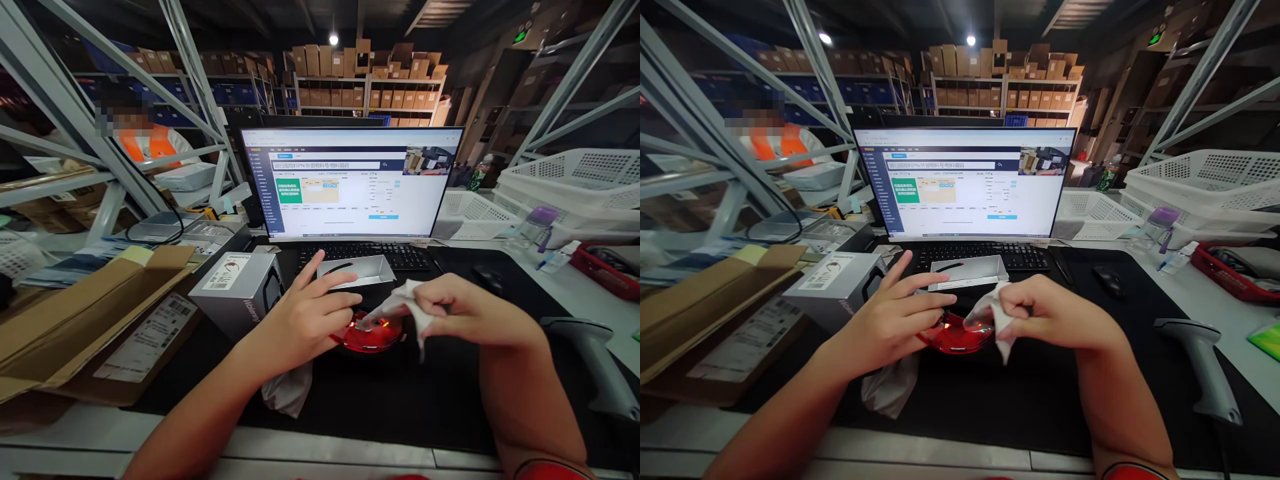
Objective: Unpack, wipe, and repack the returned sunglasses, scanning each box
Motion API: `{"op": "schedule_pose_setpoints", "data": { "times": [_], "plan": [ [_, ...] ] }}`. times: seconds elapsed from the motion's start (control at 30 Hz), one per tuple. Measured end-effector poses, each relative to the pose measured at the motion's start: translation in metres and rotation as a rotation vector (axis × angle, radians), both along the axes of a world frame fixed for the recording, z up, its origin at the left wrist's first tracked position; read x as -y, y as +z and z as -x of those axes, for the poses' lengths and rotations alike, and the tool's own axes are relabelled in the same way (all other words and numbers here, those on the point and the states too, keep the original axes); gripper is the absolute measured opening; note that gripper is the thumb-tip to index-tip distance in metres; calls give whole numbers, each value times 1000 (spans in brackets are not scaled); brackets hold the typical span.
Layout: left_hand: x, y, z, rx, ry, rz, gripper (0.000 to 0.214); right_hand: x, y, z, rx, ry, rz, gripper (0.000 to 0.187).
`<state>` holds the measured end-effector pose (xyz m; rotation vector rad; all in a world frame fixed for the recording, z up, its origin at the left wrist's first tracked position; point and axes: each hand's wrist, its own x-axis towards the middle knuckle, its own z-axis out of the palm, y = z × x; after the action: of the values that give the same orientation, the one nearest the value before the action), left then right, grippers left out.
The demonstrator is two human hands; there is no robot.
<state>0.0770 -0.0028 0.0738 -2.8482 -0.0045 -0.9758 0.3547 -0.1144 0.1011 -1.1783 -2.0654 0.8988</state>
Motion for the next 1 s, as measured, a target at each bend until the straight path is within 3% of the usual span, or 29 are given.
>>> {"op": "schedule_pose_setpoints", "data": {
  "times": [0.1,0.17,0.37,0.47,0.67,0.73,0.8,0.93,1.0],
  "plan": [
    [4,-3,-3,-48,20,-85,6,-8,-13,22,149,41,-131,35],
    [7,-6,-7,-55,46,-176,13,-12,-22,37,146,17,-137,29],
    [-2,-20,-16,-17,80,-370,23,-22,-43,68,-39,-266,-100,22],
    [-11,-23,-16,39,80,-336,22,-29,-44,66,-64,-260,-97,25],
    [-15,-10,-8,56,39,-150,13,-33,-25,26,-72,-16,139,34],
    [-13,-8,-7,41,26,-88,13,-31,-23,23,-52,17,153,34],
    [-10,-9,-9,13,8,-74,13,-29,-27,32,-26,-34,101,33],
    [-7,-16,-15,-19,25,-129,14,-24,-41,67,-12,-315,-96,41],
    [-8,-16,-14,14,38,-149,15,-23,-42,74,14,-331,-125,47]
  ]
}}
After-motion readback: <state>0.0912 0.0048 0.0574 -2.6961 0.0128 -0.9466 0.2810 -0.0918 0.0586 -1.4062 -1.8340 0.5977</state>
